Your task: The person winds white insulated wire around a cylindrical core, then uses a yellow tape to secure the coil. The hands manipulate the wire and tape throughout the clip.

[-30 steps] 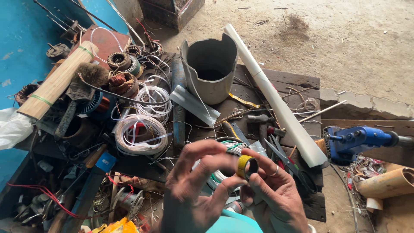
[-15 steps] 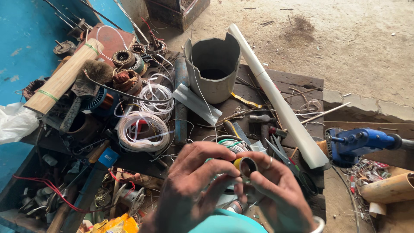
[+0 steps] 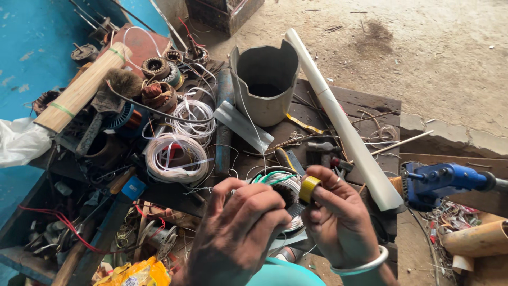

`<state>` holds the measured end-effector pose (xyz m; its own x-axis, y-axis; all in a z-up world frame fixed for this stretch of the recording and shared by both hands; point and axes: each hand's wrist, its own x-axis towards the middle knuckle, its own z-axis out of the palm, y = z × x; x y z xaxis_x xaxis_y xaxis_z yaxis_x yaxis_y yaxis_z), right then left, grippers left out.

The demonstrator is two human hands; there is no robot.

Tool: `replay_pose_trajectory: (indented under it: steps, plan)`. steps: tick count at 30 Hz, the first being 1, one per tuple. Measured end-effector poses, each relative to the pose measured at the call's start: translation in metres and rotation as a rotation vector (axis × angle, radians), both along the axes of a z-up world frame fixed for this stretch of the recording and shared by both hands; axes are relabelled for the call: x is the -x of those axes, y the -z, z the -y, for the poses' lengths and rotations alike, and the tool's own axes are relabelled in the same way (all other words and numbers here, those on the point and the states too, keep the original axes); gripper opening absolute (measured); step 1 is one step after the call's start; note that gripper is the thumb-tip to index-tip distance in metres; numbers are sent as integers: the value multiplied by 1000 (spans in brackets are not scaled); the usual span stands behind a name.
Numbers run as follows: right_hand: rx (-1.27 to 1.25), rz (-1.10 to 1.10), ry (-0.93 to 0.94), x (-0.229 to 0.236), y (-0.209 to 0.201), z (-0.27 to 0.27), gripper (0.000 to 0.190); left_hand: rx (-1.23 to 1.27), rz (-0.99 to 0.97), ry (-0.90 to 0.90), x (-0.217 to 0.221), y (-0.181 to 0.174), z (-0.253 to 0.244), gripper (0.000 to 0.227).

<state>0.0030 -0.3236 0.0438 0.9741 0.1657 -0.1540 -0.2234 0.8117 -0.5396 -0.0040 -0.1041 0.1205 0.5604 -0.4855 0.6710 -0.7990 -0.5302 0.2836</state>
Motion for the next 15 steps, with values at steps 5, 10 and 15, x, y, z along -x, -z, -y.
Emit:
replay_pose_trajectory:
  steps: [5, 10, 15]
  plan:
    - [153, 51, 16, 8, 0, -8, 27, 440, -373, -91, 9, 12, 8, 19]
    - [379, 380, 172, 16, 2, -23, 20, 898, -943, 68, 2, 32, 13, 30]
    - [470, 456, 89, 18, -4, -32, 21, 1112, -1204, 90, -4, 34, 10, 37]
